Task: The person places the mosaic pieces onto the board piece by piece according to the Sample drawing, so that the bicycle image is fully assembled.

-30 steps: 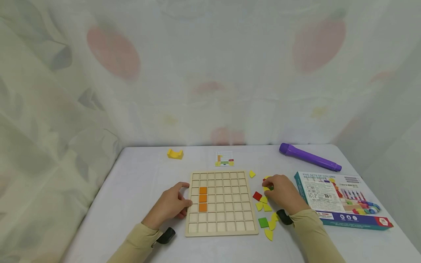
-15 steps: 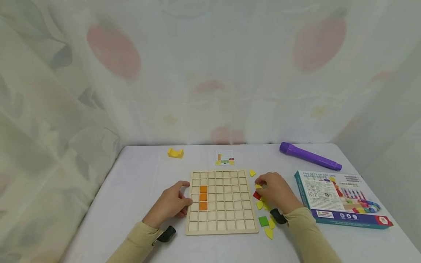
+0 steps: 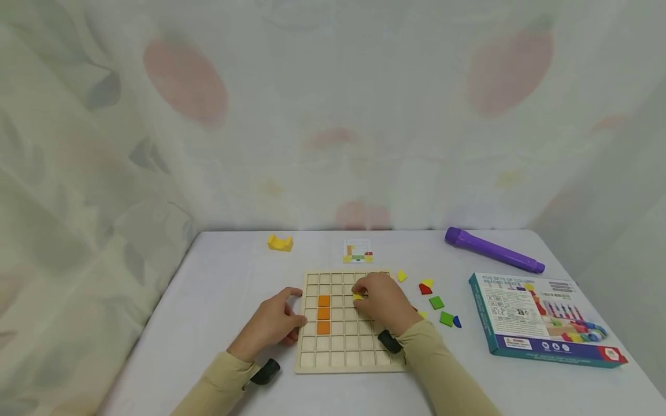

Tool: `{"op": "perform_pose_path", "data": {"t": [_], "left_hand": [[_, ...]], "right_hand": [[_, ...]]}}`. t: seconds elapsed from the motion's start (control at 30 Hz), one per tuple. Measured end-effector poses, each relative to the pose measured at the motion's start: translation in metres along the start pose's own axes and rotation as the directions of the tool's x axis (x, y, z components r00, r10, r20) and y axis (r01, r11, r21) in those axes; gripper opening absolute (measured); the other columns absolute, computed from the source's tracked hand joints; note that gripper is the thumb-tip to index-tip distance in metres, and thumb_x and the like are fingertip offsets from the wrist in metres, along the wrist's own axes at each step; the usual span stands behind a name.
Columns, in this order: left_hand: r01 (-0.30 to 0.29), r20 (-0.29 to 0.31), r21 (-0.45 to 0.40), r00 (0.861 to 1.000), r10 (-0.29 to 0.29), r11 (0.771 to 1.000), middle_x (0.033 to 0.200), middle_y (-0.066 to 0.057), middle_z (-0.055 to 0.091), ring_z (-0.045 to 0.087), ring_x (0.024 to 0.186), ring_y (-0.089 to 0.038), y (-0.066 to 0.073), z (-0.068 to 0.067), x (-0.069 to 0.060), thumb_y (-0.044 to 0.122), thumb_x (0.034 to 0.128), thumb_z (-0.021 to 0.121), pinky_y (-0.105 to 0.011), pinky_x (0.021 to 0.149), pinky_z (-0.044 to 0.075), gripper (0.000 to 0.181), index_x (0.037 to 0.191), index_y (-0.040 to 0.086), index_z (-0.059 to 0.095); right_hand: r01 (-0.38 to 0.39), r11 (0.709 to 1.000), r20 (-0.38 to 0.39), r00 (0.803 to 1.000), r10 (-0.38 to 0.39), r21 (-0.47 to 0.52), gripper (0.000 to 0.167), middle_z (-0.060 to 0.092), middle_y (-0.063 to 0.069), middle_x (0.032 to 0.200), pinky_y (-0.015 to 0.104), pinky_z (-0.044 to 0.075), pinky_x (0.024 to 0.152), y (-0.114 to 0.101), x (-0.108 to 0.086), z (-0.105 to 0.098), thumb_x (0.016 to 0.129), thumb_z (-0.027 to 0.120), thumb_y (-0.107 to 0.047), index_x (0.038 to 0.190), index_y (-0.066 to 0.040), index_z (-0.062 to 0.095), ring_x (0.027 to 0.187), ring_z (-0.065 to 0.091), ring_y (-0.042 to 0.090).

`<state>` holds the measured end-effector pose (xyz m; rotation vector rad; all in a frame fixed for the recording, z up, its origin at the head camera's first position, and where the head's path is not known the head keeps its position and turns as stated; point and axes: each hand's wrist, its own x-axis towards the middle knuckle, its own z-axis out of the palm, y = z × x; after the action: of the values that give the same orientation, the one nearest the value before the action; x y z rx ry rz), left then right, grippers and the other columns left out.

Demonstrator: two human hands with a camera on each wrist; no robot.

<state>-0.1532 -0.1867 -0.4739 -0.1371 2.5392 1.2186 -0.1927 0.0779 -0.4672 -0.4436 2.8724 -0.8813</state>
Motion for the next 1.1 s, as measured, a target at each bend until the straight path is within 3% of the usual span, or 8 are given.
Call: {"op": "perform_pose_path", "data": {"t": [0.17,0.63,1.1], "left_hand": [[-0.013,0.009,-0.008,1.0,0.013,1.0,0.087,-0.01,0.065,0.068,0.061,-0.02,0.001,0.002,0.001,0.013,0.0945,0.082,-0.033,0.057,0.061,0.067,0.154,0.01,0.052],[-0.013,-0.001,-0.004,1.0,0.013,1.0,0.087,-0.009,0.066,0.068,0.062,-0.02,0.003,0.0,-0.005,0.013,0.0955,0.081,-0.034,0.058,0.062,0.066,0.155,0.01,0.052],[-0.014,0.0,0.002,1.0,0.014,1.0,0.087,-0.009,0.066,0.068,0.062,-0.019,0.003,-0.001,-0.004,0.013,0.0955,0.081,-0.033,0.058,0.062,0.067,0.155,0.011,0.051]], "right_hand": [[0.078,0.997,-0.015,0.997,-0.078,-0.001,0.017,0.078,0.001,0.104,0.041,0.059,0.091,-0.016,0.008,0.014,0.091,0.085,-0.013,0.108,-0.011,0.084,0.101,0.064,0.02],[0.117,0.992,-0.008,0.993,-0.118,-0.042,0.019,0.078,0.0,0.105,0.038,0.058,0.095,-0.028,0.015,0.027,0.093,0.084,-0.016,0.111,-0.012,0.085,0.1,0.063,0.018],[0.095,0.995,0.035,0.995,-0.094,-0.042,0.016,0.077,-0.001,0.104,0.038,0.058,0.093,-0.03,0.012,0.024,0.093,0.083,-0.016,0.109,-0.013,0.085,0.098,0.062,0.017]]}}
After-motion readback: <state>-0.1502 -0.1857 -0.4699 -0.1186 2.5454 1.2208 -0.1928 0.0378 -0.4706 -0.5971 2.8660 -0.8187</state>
